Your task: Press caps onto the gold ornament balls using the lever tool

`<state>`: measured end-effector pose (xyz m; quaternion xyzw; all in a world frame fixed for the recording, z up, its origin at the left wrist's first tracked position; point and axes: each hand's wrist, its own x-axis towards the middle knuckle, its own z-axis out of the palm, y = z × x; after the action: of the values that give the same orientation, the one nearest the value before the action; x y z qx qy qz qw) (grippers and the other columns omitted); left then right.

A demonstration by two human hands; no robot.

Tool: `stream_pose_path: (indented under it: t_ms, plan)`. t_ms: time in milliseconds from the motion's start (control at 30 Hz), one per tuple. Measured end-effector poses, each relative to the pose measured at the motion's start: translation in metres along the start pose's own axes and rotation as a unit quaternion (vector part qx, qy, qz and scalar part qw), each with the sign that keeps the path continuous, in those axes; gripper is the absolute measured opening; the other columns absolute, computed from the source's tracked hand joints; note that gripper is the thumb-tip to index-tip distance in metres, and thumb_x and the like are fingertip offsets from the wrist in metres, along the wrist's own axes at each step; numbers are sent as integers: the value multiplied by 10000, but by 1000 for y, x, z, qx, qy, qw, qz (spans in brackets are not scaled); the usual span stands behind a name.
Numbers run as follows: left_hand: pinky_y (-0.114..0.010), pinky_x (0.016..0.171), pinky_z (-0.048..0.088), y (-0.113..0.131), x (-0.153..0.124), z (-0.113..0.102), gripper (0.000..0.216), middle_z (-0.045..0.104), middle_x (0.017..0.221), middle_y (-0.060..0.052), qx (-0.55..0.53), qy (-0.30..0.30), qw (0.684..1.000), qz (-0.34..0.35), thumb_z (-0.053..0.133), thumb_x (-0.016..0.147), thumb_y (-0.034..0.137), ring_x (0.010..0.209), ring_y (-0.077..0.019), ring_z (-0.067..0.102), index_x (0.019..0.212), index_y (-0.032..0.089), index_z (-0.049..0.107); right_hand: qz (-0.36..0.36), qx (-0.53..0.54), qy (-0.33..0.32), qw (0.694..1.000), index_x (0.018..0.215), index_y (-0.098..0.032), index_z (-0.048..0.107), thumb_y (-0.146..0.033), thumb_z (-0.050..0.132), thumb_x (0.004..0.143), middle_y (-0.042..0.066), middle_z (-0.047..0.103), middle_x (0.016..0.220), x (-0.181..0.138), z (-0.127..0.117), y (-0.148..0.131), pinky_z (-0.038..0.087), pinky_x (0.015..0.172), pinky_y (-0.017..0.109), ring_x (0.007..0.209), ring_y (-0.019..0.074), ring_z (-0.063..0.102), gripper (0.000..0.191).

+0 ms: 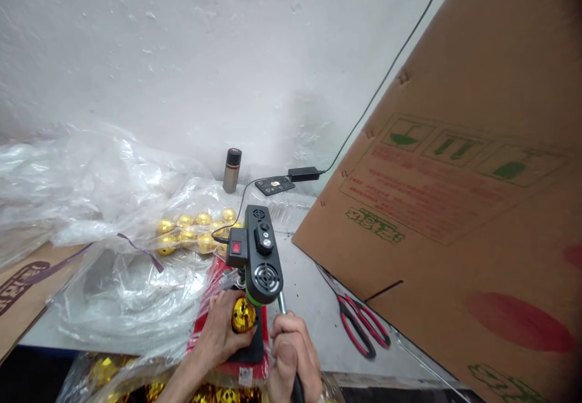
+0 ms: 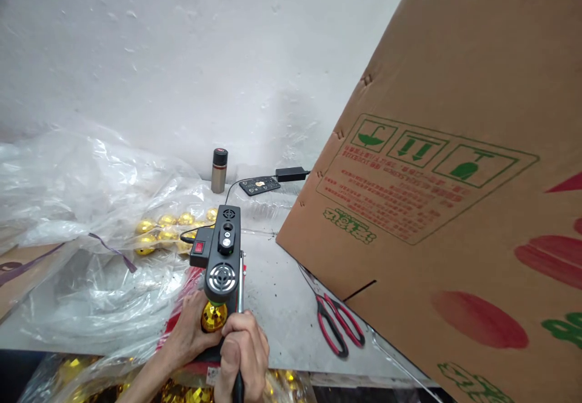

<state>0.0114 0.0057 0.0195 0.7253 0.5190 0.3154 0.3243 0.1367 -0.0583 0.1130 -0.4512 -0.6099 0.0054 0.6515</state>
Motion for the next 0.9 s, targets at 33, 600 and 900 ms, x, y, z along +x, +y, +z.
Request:
stream_pose_path:
  t_ms: [33, 600, 900]
  plan:
    - [-498, 934, 500, -1, 0, 1, 384, 769, 1043, -98, 2, 2, 1000, 1, 774, 700, 278, 1017, -363, 676, 1072, 222, 701, -18, -9, 12, 1000, 841, -250, 543, -187, 375, 1120, -43, 599, 767, 0, 2, 4, 456, 770, 304, 660, 125, 575, 332]
    - [-511, 935, 527, 4, 2, -1, 445, 785, 1063, -109, 1, 13, 1000, 20, 761, 700, 248, 1021, -374, 697, 1142, 208, 731, -43, 3, 65, 997, 756, -238, 485, -201, 378, 1115, -42, 533, 725, -5, 15, 19, 444, 661, 292, 628, 121, 517, 376]
    - [-529, 963, 515, 3, 3, 1, 463, 781, 1094, -122, 3, 10, 1000, 13, 747, 712, 257, 1052, -377, 698, 1171, 202, 727, -44, 32, 95, 994, 734, -238, 466, -228, 417, 1116, -42, 506, 703, -1, 21, 17, 401, 573, 273, 573, 118, 482, 385]
